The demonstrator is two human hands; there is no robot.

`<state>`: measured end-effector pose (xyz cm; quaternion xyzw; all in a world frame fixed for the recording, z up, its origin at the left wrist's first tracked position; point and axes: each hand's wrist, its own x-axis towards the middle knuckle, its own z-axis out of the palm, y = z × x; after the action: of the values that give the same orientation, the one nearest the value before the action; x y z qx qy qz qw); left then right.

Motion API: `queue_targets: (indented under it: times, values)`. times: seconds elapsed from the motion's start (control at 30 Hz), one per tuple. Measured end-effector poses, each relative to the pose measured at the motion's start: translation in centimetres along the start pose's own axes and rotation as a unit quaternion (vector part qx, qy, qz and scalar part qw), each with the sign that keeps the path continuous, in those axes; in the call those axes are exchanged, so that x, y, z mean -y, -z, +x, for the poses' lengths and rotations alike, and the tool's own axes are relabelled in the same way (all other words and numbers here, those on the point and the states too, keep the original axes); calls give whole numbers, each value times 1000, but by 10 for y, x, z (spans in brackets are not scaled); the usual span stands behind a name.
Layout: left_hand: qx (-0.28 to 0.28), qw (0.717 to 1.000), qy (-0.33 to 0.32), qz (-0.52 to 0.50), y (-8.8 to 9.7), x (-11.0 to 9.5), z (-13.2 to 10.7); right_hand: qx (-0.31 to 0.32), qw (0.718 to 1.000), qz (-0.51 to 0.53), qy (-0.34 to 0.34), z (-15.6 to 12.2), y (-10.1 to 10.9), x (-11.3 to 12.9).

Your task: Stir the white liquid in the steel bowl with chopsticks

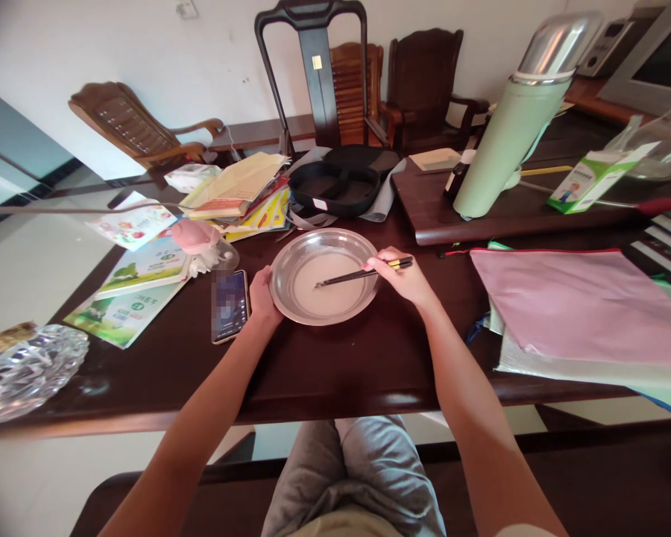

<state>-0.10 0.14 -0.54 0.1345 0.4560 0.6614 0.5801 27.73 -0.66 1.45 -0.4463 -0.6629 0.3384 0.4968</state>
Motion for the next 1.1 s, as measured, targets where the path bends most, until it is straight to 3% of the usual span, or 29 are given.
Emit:
queue_targets:
  times: [0.1,0.2,0.27,0.43,0.53,0.67,0.77,0.9,1.0,1.1]
  values:
    - [3,1000,3,0,0,-1,0,-59,998,-34,12,1,4,-3]
    - [1,1000,4,-6,-1,-1,-1,-133,991,-1,-4,1,15,-4]
    - [0,1000,4,-10,-1,-1,-2,-125,992,29,-18,0,16,-3]
    - [-1,1000,7,-9,-1,-1,-1,-14,1000,3,7,0,1,1]
    - [2,1000,5,0,0,-1,0,-56,998,-31,19,1,3,-2]
    - [5,1000,0,5,1,0,1,-133,991,23,-10,0,15,-5]
    - [8,1000,-2,3,2,0,2,-83,995,47,-23,-1,12,-1]
    - [13,1000,-4,7,3,1,3,-10,1000,-2,14,0,-1,2]
    - [13,1000,-4,11,3,1,2,-64,997,-34,24,0,3,-2]
    - [10,1000,0,7,1,0,1,-131,991,0,2,0,13,-5]
